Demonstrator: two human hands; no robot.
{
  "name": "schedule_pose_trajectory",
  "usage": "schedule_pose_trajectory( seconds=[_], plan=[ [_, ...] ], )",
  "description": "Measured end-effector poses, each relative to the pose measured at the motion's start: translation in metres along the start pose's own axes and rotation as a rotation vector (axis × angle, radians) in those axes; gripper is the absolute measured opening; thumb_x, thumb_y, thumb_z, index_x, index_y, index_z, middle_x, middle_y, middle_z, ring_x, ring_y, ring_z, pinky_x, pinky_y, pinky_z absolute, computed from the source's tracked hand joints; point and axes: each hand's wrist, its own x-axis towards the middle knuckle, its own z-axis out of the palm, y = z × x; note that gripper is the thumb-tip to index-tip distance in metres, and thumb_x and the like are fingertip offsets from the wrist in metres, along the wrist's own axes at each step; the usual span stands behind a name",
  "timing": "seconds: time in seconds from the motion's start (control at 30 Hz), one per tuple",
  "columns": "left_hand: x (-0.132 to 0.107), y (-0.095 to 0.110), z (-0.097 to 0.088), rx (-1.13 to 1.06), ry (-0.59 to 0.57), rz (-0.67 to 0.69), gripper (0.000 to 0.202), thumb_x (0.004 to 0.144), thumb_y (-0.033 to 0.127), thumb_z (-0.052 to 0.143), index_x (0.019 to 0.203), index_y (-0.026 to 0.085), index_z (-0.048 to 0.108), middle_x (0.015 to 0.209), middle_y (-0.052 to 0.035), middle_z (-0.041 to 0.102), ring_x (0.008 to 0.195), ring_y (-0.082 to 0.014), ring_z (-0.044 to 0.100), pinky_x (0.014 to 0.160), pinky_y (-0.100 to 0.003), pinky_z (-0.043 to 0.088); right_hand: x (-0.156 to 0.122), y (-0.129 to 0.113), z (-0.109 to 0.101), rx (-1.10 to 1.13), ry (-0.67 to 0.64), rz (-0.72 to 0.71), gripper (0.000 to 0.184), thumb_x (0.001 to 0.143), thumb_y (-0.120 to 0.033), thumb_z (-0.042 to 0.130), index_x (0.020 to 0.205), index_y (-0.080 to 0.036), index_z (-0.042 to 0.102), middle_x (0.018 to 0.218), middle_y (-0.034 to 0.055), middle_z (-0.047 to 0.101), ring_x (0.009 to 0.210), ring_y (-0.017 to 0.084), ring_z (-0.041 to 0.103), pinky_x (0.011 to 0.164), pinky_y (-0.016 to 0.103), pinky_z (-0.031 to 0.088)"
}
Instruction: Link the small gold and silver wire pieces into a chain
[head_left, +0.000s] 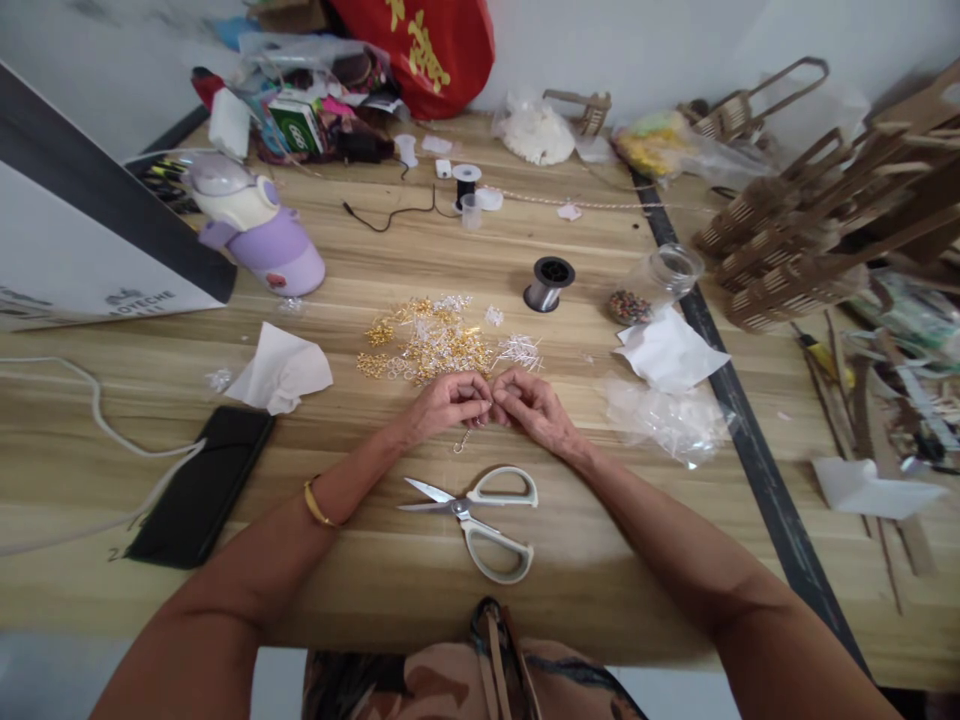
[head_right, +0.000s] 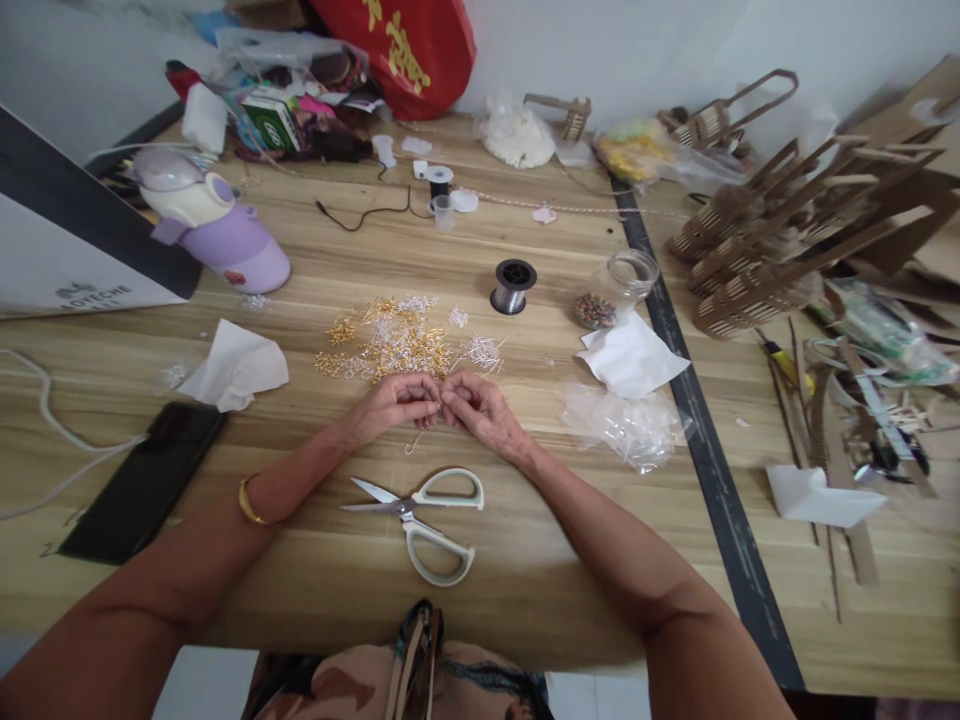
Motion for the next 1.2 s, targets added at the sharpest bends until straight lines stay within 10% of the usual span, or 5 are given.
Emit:
schedule_pose_trajectory(
  seconds=[1.2],
  plan=[
    [0.0007, 0.0002, 0.0017, 0.074, 0.034, 0.006, 0.021, 0.069, 0.023, 0.071, 0.076, 0.011, 0.056, 0.063, -0.0011, 0.061, 0.057, -0.0081, 0.056, 0.055, -0.019, 0.045, -0.0048, -0.001, 0.0012, -0.225, 0.004, -0.07, 0.026, 0.092, -0.041, 0.051, 0.086, -0.016, 0.052, 0.061, -0.0021, 0.052, 0.052, 0.009, 0.044, 0.05, 0.022, 0.033]
  ],
)
